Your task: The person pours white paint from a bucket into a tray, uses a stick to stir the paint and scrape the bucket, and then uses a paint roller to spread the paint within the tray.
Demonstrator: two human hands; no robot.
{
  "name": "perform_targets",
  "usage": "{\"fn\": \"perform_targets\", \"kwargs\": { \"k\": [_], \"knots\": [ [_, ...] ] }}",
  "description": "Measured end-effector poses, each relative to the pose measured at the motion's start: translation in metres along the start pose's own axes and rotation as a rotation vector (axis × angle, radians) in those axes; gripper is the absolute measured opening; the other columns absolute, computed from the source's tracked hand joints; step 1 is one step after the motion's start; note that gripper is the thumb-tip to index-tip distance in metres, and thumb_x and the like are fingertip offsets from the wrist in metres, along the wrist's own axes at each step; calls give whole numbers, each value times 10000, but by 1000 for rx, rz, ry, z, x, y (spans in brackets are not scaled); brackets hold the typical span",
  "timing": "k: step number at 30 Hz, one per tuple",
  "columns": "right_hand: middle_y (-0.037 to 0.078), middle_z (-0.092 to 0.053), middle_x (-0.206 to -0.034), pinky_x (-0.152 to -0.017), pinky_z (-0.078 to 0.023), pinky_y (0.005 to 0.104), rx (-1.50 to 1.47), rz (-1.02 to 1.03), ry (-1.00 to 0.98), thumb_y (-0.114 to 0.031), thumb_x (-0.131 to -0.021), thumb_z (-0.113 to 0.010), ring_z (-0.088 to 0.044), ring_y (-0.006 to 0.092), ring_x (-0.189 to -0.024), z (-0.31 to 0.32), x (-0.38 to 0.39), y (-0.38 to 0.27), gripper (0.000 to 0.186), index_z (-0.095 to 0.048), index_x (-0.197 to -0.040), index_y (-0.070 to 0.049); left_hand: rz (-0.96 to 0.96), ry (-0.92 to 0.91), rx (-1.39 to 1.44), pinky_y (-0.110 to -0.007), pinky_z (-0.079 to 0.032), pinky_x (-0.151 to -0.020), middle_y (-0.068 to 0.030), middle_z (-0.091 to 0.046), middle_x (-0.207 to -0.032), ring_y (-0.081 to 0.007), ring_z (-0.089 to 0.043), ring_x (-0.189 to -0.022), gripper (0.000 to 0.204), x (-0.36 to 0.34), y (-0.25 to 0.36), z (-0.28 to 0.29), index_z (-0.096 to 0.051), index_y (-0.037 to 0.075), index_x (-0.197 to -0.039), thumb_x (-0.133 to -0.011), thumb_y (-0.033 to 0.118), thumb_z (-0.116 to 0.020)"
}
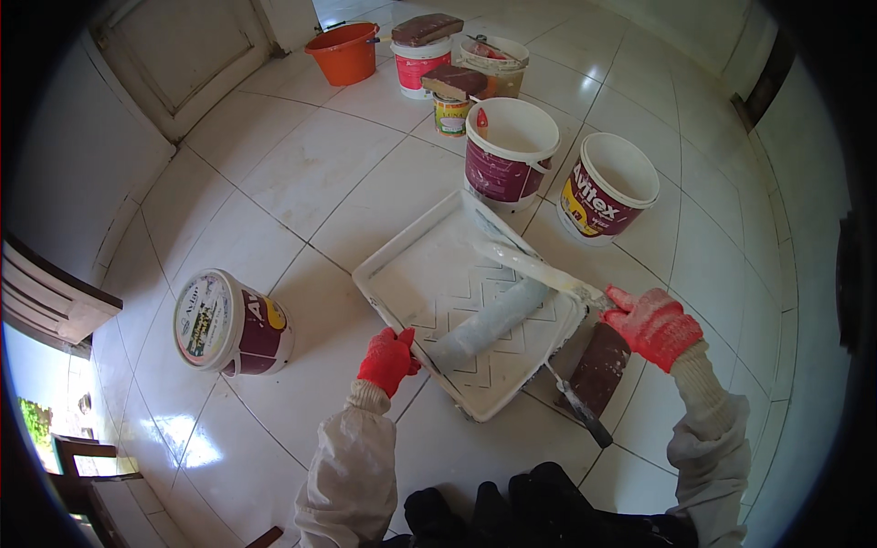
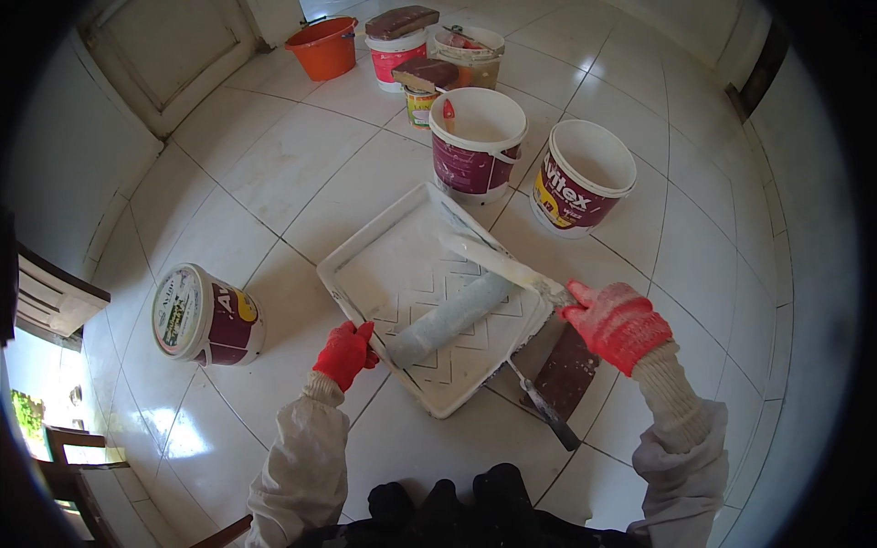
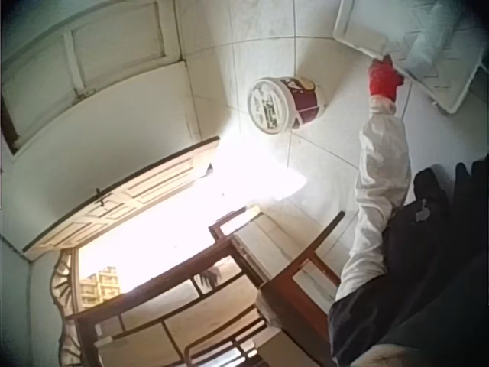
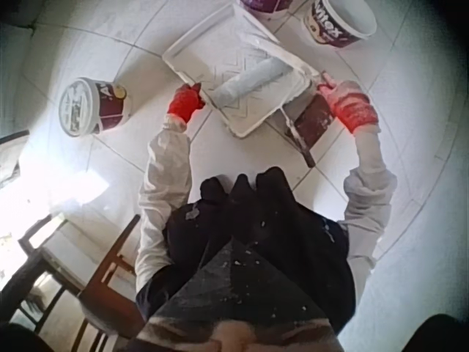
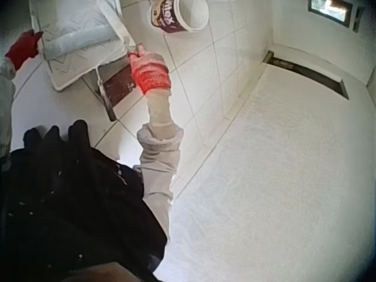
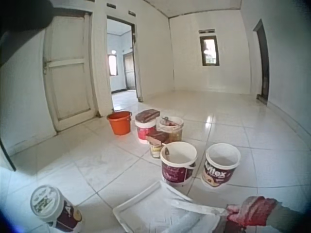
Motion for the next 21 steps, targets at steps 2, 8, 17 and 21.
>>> {"fn": "perform_targets", "kwargs": {
  "k": [2,8,17,21],
  "knots": [
    [203,-605,-717,-618,-482,443,86,114,154,-439,-881,-556,-610,364,-680,4,0,-8,428,-595,-1212,-169,4,-2,24,-313,-501,-532,-108,-612,-679,-185,-588,-539,319,-1,0,-1,-538,-22,-913,-958,293,-521],
    [217,-616,-757,-630,-467,490,-28,-59,-37,-453,-891,-523,-599,398,-706,-5,-8,-7,430,-570,-1214,-173,12,20,-30,-309,-499,-528,-105,-612,-678,-182,-583,-530,315,0,0,1,-533,-17,-893,-955,293,-529],
    [206,-605,-743,-619,-461,471,83,29,55,-410,-905,-502,-601,383,-716,-5,-13,-12,414,-560,-1209,-136,-1,2,-30,-301,-500,-536,-105,-612,-674,-180,-584,-532,318,1,2,2,-538,-23,-903,-955,291,-531],
    [199,-592,-698,-596,-452,469,69,46,99,-409,-907,-504,-604,371,-683,-12,-24,-14,417,-542,-1221,-137,9,-2,-33,-302,-503,-541,-106,-612,-679,-178,-588,-542,319,1,3,1,-542,-27,-913,-954,289,-530]
  ]
}}
Point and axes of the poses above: each hand's wrist, its own x-axis away from the middle knuckle, its own z-axis out of the back of the hand, y = z × x, the point moved 4 cm from there along -x, towards the middle knuckle
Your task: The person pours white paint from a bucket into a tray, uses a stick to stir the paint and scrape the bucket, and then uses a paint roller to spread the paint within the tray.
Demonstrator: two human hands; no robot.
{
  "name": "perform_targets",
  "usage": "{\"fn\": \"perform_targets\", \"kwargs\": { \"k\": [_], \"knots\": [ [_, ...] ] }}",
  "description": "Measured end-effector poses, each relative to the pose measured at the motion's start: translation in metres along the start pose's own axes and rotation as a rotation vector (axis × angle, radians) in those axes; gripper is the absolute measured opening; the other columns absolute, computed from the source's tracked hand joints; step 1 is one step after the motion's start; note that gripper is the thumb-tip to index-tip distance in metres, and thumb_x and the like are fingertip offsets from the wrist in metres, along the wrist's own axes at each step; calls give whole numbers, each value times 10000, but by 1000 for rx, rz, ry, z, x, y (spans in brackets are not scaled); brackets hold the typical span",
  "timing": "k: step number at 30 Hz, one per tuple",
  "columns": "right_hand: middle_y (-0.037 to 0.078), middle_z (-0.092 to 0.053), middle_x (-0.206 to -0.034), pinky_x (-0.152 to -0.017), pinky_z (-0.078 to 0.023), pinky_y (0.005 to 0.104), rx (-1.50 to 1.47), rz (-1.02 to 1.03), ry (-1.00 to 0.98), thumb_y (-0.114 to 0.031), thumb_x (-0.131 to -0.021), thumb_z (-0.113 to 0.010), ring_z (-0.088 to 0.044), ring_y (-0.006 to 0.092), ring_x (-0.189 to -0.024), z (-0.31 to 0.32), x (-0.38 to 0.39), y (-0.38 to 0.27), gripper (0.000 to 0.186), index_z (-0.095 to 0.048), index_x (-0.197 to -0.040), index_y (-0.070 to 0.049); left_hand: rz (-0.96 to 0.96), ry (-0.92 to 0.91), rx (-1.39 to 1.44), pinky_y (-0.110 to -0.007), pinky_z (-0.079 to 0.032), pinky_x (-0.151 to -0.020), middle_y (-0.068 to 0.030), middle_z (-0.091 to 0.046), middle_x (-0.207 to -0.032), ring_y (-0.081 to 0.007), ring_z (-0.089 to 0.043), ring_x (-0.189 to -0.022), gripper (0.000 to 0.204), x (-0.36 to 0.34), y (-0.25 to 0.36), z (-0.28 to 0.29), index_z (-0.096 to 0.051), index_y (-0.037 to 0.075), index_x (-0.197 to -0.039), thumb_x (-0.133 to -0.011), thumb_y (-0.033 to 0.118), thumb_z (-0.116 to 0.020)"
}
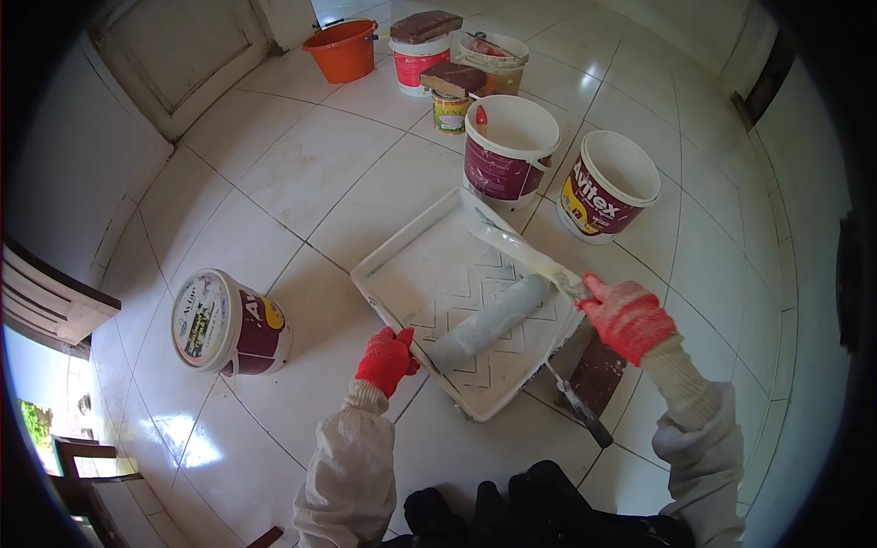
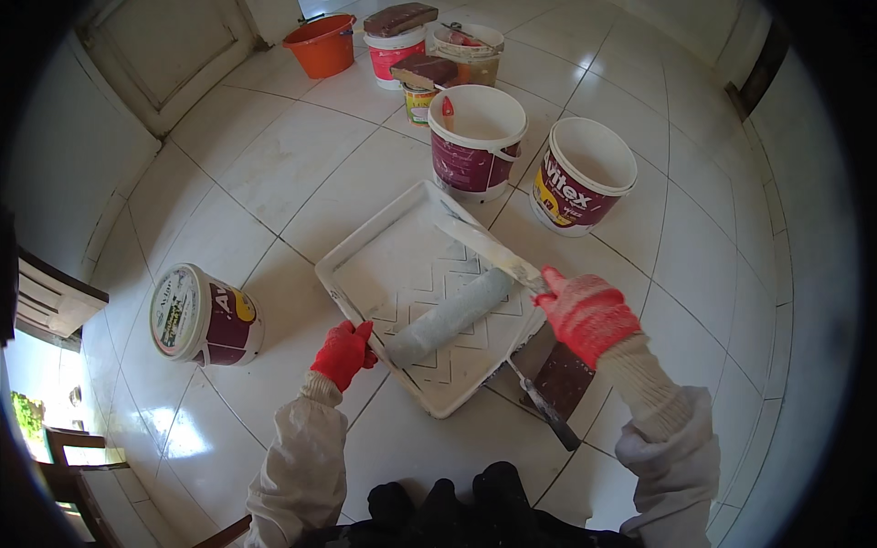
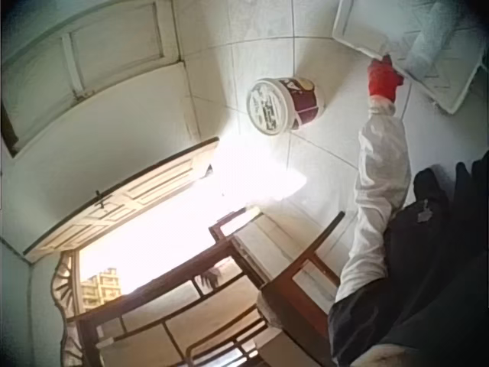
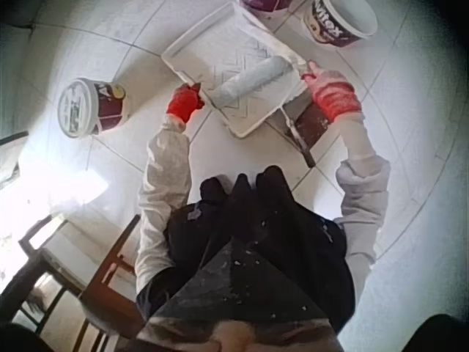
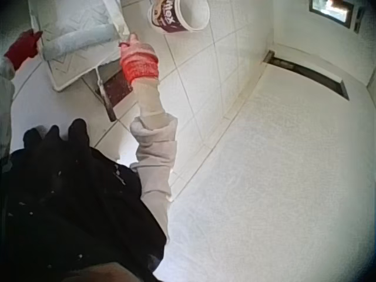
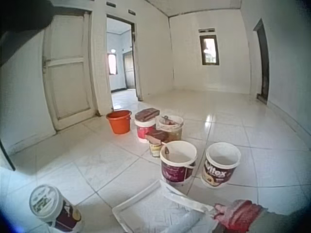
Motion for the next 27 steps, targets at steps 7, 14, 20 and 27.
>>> {"fn": "perform_targets", "kwargs": {
  "k": [7,14,20,27],
  "knots": [
    [191,-604,-711,-603,-470,433,-134,-5,-113,-458,-881,-562,-599,362,-651,-28,0,-12,492,-539,-1280,-172,-2,5,-21,-302,-505,-547,-103,-610,-683,-179,-593,-554,321,-1,0,1,-542,-30,-920,-952,289,-530],
    [210,-606,-747,-614,-472,445,-143,-32,15,-439,-883,-560,-602,392,-697,-2,2,-19,427,-591,-1191,-144,-3,0,25,-316,-515,-522,-117,-603,-702,-201,-601,-543,333,-3,-3,1,-530,-30,-915,-945,301,-541],
    [185,-612,-729,-610,-481,446,-150,43,-204,-452,-882,-560,-611,368,-680,-15,14,-42,460,-556,-1258,-187,-11,5,-23,-305,-503,-548,-103,-613,-688,-181,-587,-549,336,-4,-5,2,-545,-33,-931,-954,302,-529],
    [178,-617,-744,-650,-460,489,-128,204,-260,-454,-920,-490,-612,378,-718,-12,17,-62,383,-535,-1157,-157,-19,-10,13,-303,-497,-540,-103,-612,-688,-181,-584,-546,335,-6,-7,2,-549,-34,-939,-953,300,-533]
  ]
}}
Point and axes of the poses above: each hand's wrist, its own x-axis away from the middle knuckle, its own z-axis out of the back of the hand, y = z × x, the point moved 4 cm from there along -x, towards the middle knuckle
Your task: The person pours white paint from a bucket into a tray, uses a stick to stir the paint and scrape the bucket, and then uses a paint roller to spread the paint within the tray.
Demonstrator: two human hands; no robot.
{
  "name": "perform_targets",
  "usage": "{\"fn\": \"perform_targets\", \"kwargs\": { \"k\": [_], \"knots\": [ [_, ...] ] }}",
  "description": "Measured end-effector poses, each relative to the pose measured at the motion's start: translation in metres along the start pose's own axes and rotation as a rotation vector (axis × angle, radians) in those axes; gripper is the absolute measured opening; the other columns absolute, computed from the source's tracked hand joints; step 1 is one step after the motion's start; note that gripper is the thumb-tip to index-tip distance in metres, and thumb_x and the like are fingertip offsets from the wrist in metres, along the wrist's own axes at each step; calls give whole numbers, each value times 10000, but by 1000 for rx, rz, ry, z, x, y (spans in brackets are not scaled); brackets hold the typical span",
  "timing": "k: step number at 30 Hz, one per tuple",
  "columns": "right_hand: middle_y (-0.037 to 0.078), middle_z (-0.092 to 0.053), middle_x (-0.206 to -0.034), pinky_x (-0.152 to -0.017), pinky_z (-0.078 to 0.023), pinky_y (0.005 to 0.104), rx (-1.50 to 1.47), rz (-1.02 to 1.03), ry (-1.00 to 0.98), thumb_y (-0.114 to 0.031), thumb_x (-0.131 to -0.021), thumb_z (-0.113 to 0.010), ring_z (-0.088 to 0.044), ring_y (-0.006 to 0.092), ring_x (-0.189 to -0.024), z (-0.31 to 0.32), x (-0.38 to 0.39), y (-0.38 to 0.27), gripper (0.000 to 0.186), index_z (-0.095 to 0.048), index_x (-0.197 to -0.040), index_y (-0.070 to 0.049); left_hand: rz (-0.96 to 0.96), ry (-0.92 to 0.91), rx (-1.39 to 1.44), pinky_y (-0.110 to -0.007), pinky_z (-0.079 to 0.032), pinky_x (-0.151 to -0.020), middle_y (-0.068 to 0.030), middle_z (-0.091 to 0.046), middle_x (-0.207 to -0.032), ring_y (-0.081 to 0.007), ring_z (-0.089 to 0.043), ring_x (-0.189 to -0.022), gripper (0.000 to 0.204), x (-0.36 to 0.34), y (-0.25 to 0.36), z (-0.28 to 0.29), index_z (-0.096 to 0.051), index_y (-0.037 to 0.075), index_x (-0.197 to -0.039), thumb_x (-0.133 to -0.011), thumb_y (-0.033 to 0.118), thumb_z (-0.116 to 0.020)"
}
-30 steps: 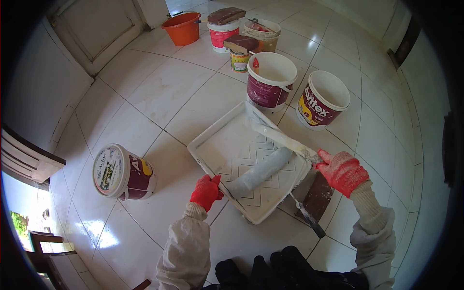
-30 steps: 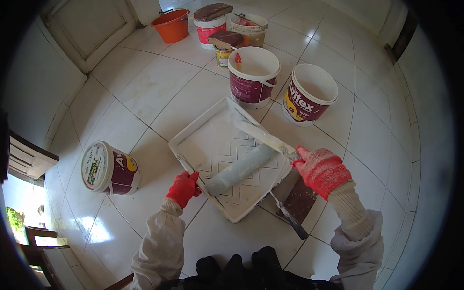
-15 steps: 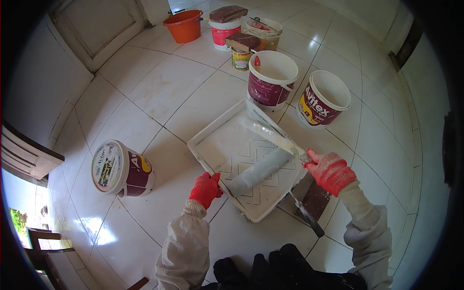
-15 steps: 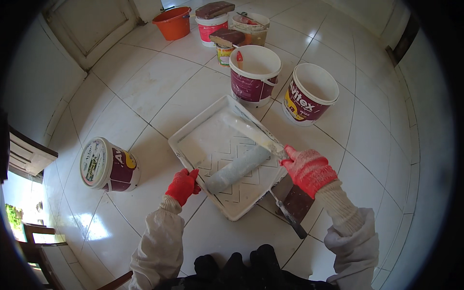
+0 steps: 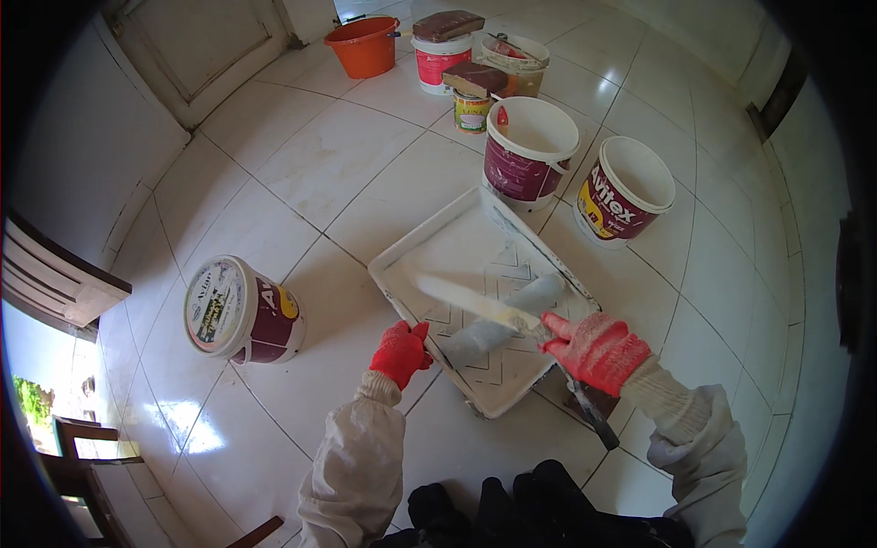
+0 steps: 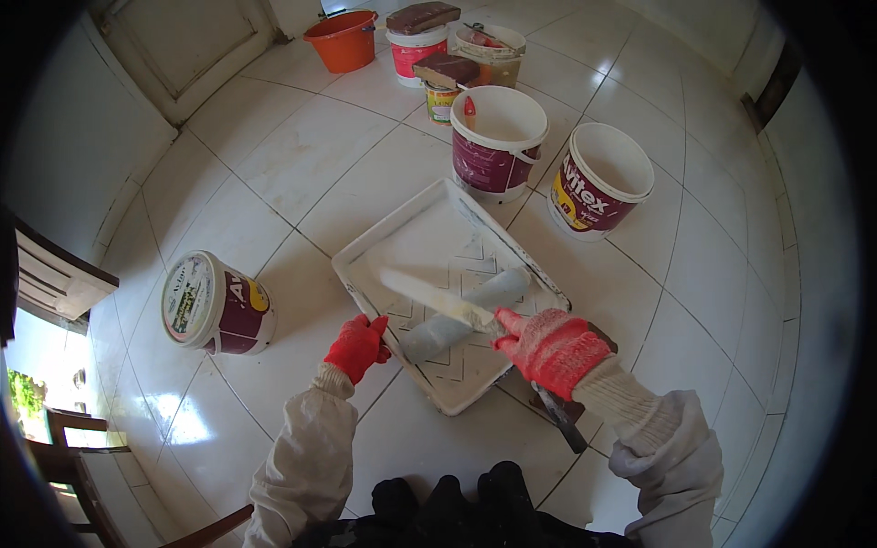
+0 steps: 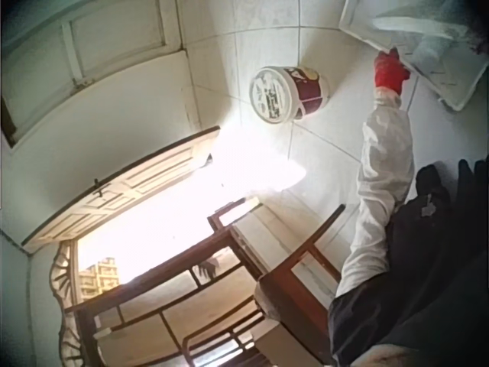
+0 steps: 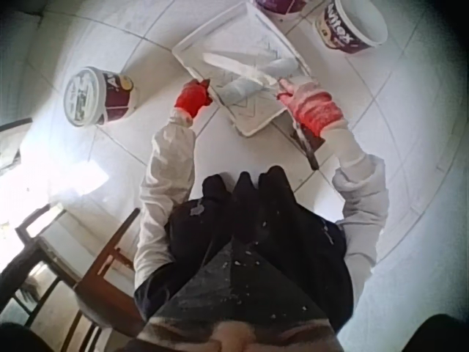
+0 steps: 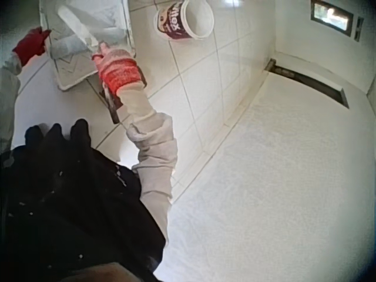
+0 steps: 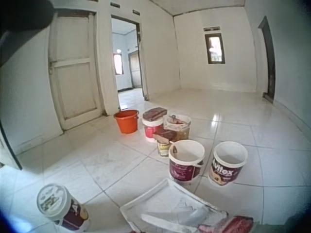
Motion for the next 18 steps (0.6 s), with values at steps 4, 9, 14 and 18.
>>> {"fn": "perform_targets", "kwargs": {
  "k": [4,9,14,18],
  "knots": [
    [171,-617,-747,-628,-478,431,12,-139,50,-439,-872,-580,-617,354,-705,5,-3,3,430,-570,-1229,-198,8,4,-3,-302,-497,-542,-103,-612,-686,-179,-583,-545,334,2,2,-1,-546,-36,-933,-951,297,-535],
    [167,-627,-758,-615,-470,424,59,24,95,-445,-876,-574,-618,337,-693,5,-10,0,452,-578,-1246,-184,16,5,7,-307,-501,-550,-107,-613,-688,-181,-588,-548,336,5,6,-1,-546,-38,-934,-949,298,-536],
    [165,-612,-721,-608,-461,436,16,36,119,-431,-881,-567,-608,346,-676,2,-12,-1,417,-585,-1213,-180,11,2,-33,-310,-504,-556,-108,-614,-686,-183,-594,-553,340,5,6,-2,-545,-37,-937,-949,302,-536],
    [157,-606,-707,-603,-452,455,102,159,189,-432,-880,-566,-609,349,-683,7,-11,-5,393,-594,-1161,-159,1,15,-17,-311,-505,-558,-110,-613,-680,-185,-594,-552,342,4,6,-2,-543,-39,-937,-949,303,-535]
  ]
}}
Point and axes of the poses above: each hand's wrist, its own x-axis away from the middle knuckle, its own z-axis out of the back of the hand, y = z × x, the point moved 4 cm from there along -x, towards the middle knuckle
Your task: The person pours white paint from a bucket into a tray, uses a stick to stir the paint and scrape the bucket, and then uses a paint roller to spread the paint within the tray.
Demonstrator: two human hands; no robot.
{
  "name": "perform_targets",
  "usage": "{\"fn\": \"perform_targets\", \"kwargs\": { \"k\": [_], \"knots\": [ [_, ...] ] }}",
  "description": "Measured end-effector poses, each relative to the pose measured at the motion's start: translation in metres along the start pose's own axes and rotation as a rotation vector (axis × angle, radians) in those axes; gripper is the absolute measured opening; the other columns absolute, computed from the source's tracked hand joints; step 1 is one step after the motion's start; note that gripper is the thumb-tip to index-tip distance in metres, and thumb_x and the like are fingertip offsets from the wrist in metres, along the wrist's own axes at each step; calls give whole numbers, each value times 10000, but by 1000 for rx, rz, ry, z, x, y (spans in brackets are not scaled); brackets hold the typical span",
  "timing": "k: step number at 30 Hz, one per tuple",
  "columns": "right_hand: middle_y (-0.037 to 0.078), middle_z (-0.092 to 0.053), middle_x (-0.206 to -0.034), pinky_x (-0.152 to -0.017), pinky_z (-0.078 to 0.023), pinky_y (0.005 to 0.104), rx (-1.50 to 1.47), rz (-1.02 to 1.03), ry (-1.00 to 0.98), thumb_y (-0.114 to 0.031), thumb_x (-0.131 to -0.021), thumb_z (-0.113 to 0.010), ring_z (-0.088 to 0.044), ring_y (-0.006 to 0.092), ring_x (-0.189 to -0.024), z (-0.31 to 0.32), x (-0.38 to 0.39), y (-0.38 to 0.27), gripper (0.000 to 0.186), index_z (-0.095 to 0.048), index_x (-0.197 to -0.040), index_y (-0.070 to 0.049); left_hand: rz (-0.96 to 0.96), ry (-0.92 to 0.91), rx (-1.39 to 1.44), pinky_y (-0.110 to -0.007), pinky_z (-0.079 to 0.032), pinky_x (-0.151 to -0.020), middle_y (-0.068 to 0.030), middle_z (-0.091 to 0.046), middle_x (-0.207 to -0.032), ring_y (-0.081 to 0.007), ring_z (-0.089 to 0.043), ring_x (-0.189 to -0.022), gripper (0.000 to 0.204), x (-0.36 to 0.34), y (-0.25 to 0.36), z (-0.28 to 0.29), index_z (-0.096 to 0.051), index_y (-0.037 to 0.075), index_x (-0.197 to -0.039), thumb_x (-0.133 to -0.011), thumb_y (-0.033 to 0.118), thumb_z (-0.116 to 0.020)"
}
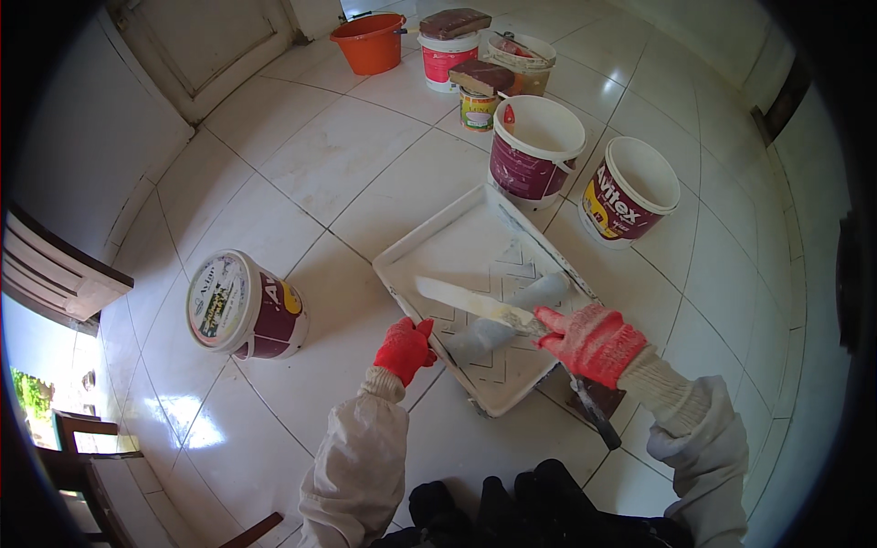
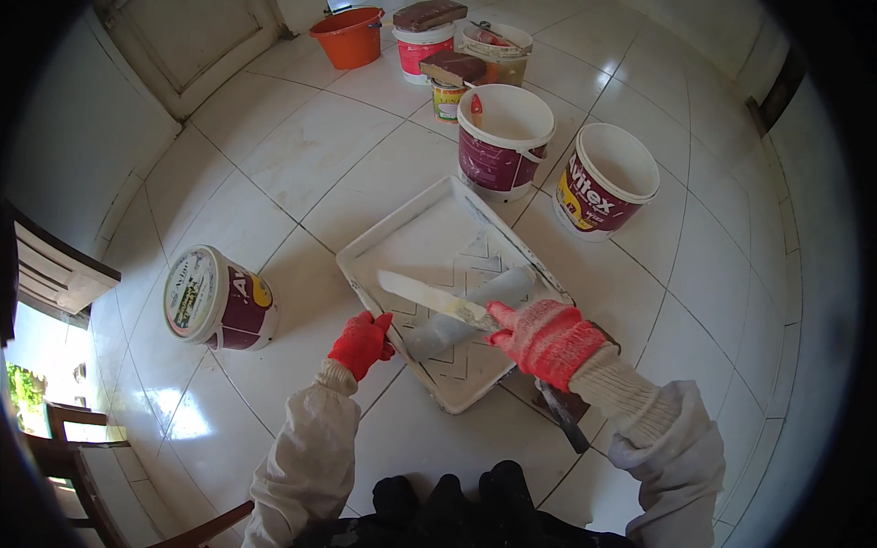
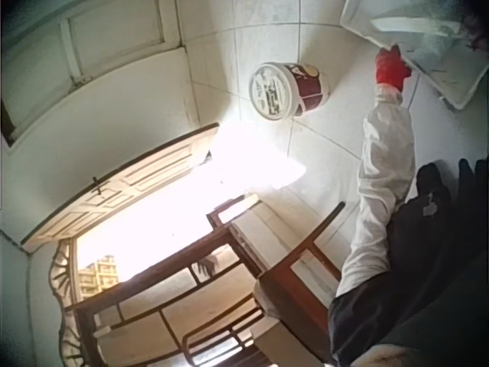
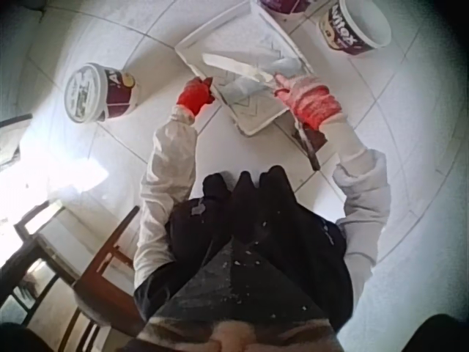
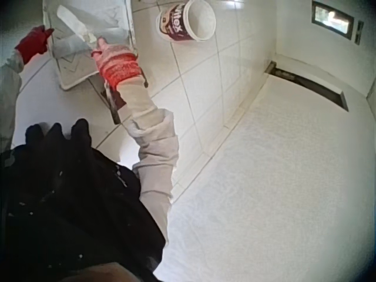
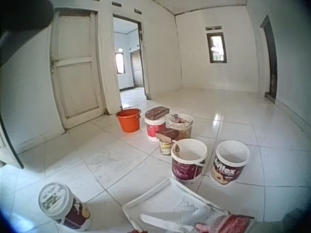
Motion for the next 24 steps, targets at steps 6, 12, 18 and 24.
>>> {"fn": "perform_targets", "kwargs": {
  "k": [6,12,18,24],
  "knots": [
    [159,-606,-691,-584,-451,455,-74,-45,38,-455,-881,-557,-608,351,-654,0,-1,6,405,-596,-1152,-156,16,-8,9,-313,-505,-560,-109,-611,-680,-186,-594,-551,342,2,1,0,-544,-38,-933,-946,303,-540],
    [155,-607,-694,-600,-466,434,-58,-136,-63,-433,-861,-602,-606,353,-657,0,2,7,419,-593,-1186,-169,4,-6,13,-313,-504,-552,-107,-609,-679,-186,-590,-547,341,1,1,1,-543,-36,-936,-947,305,-539],
    [172,-631,-765,-632,-484,410,-170,-143,-189,-438,-862,-606,-618,350,-702,4,5,4,441,-590,-1225,-189,19,-11,28,-310,-504,-553,-109,-610,-677,-185,-588,-545,347,1,-1,0,-535,-36,-958,-944,311,-543],
    [191,-608,-743,-627,-471,430,-120,-95,-68,-422,-858,-622,-613,357,-700,-2,3,9,456,-580,-1246,-186,23,-10,1,-310,-502,-554,-113,-613,-677,-191,-592,-548,345,0,-1,0,-532,-34,-953,-944,311,-545]
  ]
}}
Point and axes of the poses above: each hand's wrist, its own x-axis away from the middle knuckle, its own z-axis out of the back of the hand, y = z × x, the point moved 4 cm from there along -x, towards the middle knuckle
